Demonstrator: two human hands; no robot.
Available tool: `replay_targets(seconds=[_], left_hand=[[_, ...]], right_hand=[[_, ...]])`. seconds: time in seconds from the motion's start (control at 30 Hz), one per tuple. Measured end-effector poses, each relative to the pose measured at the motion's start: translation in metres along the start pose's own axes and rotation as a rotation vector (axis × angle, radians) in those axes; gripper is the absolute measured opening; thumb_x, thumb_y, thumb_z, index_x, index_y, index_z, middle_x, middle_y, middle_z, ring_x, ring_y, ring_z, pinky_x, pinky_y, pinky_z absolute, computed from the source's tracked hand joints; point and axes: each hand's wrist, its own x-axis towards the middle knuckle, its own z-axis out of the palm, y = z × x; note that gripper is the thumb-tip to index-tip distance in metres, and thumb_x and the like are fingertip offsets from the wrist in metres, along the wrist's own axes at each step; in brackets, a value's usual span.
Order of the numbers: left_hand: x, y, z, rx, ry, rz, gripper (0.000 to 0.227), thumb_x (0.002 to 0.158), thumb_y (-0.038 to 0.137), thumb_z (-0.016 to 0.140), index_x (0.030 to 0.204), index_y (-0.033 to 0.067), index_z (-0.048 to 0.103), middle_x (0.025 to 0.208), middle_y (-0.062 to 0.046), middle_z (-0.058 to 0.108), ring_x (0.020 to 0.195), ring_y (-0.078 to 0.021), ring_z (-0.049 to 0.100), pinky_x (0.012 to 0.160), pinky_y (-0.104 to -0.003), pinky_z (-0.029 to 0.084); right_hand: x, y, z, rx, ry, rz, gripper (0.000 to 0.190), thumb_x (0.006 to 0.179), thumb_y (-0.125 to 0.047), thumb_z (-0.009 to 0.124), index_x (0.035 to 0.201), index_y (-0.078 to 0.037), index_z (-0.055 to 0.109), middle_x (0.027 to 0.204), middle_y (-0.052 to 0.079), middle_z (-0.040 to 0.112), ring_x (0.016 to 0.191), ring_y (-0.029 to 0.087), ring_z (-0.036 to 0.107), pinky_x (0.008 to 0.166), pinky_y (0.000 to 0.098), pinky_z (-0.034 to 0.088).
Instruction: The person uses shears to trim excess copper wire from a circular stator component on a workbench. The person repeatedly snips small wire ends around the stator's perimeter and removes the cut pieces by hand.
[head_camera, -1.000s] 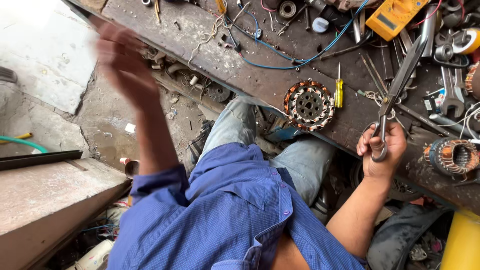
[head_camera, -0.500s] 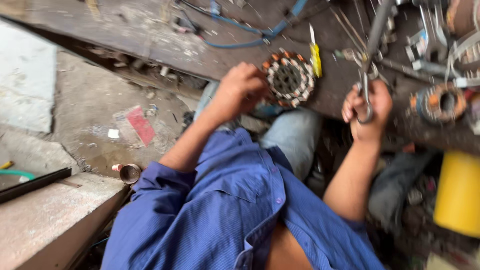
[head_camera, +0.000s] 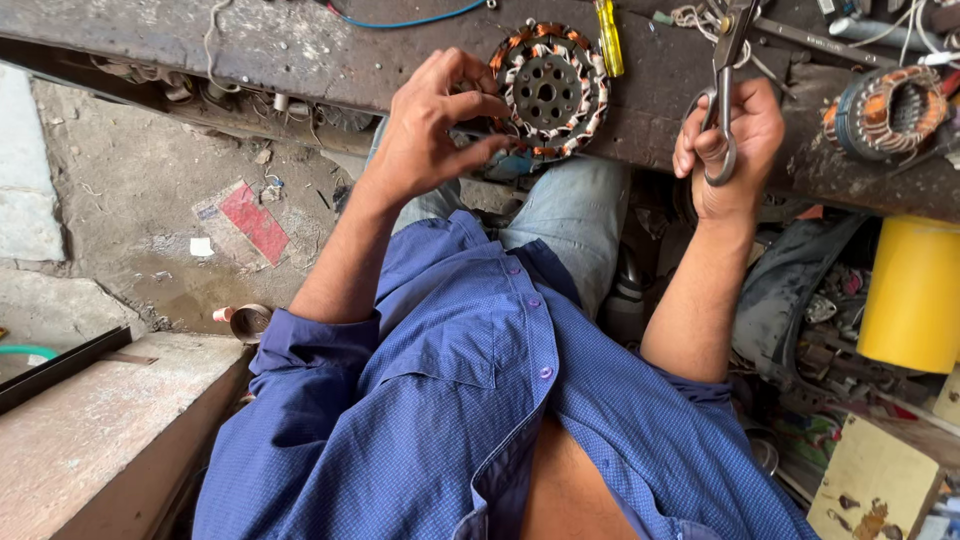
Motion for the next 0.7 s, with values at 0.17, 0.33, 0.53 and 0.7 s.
replay_targets(seconds=[0.17, 0.33, 0.53, 0.7], left_hand=[[-0.004, -0.005, 0.004, 0.002, -0.006, 0.010, 0.018, 0.086, 0.015, 0.088, 0.100, 0.0152, 0.078, 0.116, -0.002, 0.064, 0.101, -0.0219, 0.058, 0.086, -0.036, 0.053], [-0.006, -0.009, 0.009, 0.009, 0.038, 0.025, 0.014, 0.092, 0.013, 0.085, 0.099, 0.0104, 0.073, 0.118, -0.002, 0.064, 0.107, -0.0241, 0.060, 0.091, -0.036, 0.052], [-0.004, -0.012, 0.005, -0.020, 0.013, 0.022, 0.019, 0.086, 0.015, 0.087, 0.095, 0.0097, 0.071, 0.116, -0.003, 0.063, 0.105, -0.0258, 0.059, 0.089, -0.038, 0.051], [-0.004, -0.009, 0.005, 0.019, 0.031, 0.024, 0.020, 0.084, 0.016, 0.088, 0.094, 0.0104, 0.071, 0.116, -0.003, 0.063, 0.102, -0.0255, 0.059, 0.086, -0.038, 0.051]], right_hand=[[-0.016, 0.005, 0.002, -0.033, -0.029, -0.068, 0.070, 0.081, -0.049, 0.092, 0.113, -0.003, 0.051, 0.073, 0.005, 0.059, 0.052, 0.012, 0.055, 0.046, 0.0232, 0.044], [-0.072, 0.007, 0.007, -0.152, -0.131, 0.045, 0.067, 0.074, -0.045, 0.094, 0.111, -0.003, 0.056, 0.084, 0.003, 0.066, 0.062, 0.006, 0.061, 0.054, 0.0211, 0.048], [-0.119, -0.005, 0.012, -0.652, -0.219, 0.230, 0.068, 0.058, -0.026, 0.100, 0.108, -0.002, 0.061, 0.079, 0.000, 0.063, 0.071, 0.005, 0.057, 0.062, 0.0217, 0.049], [-0.122, -0.036, 0.029, -0.952, -0.210, 0.222, 0.069, 0.055, -0.033, 0.099, 0.104, -0.002, 0.062, 0.073, -0.001, 0.063, 0.066, 0.006, 0.059, 0.059, 0.0242, 0.052]])
